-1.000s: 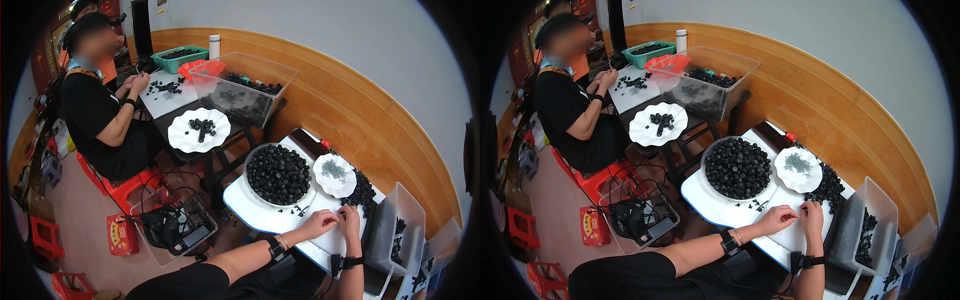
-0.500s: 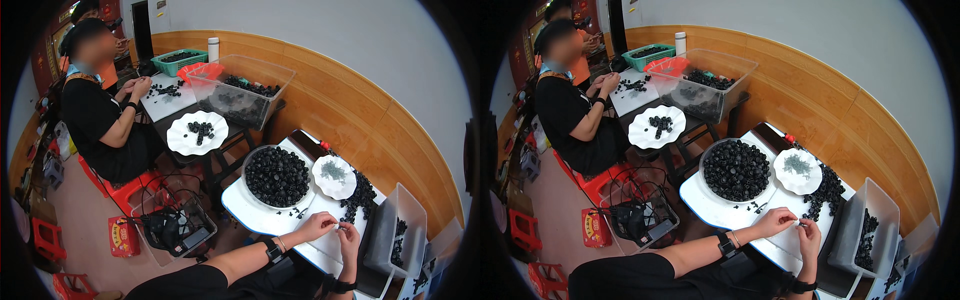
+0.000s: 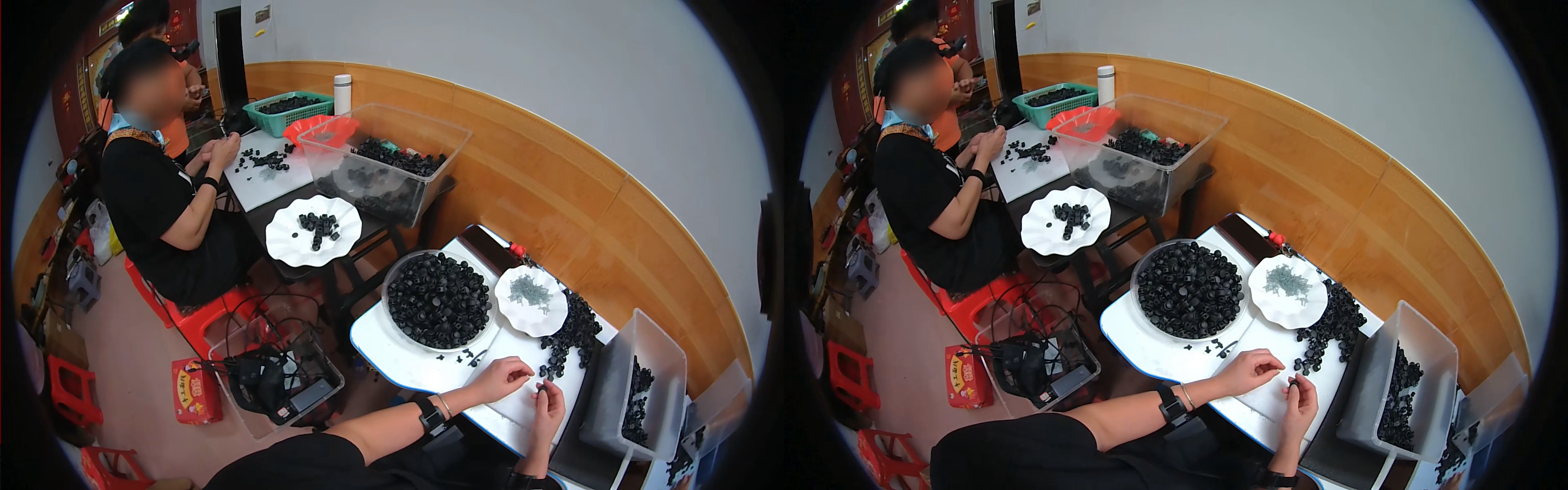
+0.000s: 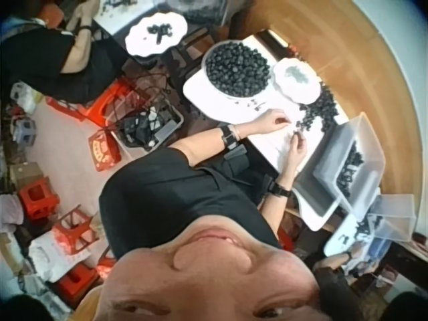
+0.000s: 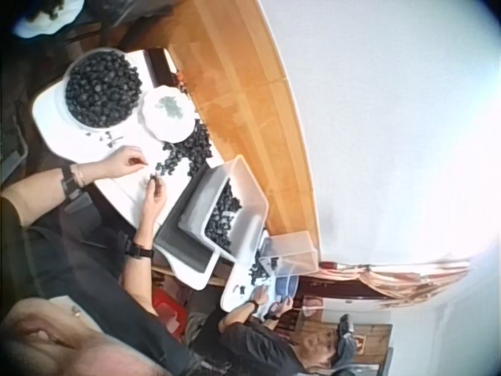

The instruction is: Manually assembling small black plastic components by inserting metal pins or parts into them.

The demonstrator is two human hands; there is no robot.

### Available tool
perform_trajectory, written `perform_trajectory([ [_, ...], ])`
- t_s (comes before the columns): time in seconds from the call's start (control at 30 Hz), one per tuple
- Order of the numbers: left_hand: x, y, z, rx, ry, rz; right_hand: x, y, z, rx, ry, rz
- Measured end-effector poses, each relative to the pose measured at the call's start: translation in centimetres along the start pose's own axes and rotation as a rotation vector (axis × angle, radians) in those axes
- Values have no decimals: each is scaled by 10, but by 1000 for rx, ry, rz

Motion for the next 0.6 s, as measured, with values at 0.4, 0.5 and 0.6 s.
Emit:
perform_trajectory([
  [0.4, -1, 0, -2, 21, 27, 52, 0, 6, -1, -33, 55, 48],
  [0.5, -3, -1, -3, 17, 32, 66, 0, 4, -2, -26, 28, 55],
  [0.6, -1, -1, -3, -9, 34, 44, -6, 1, -1, -36, 28, 50],
])
Point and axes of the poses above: each hand's wrist, its own z-axis away from the middle knuckle, its own y-axis out of the back of the hand, x = y × z, the point moved 6 cm from there along -z, towards the middle knuckle, and after that the axes turned 2 degrees about -z, right-handed, at the moved point
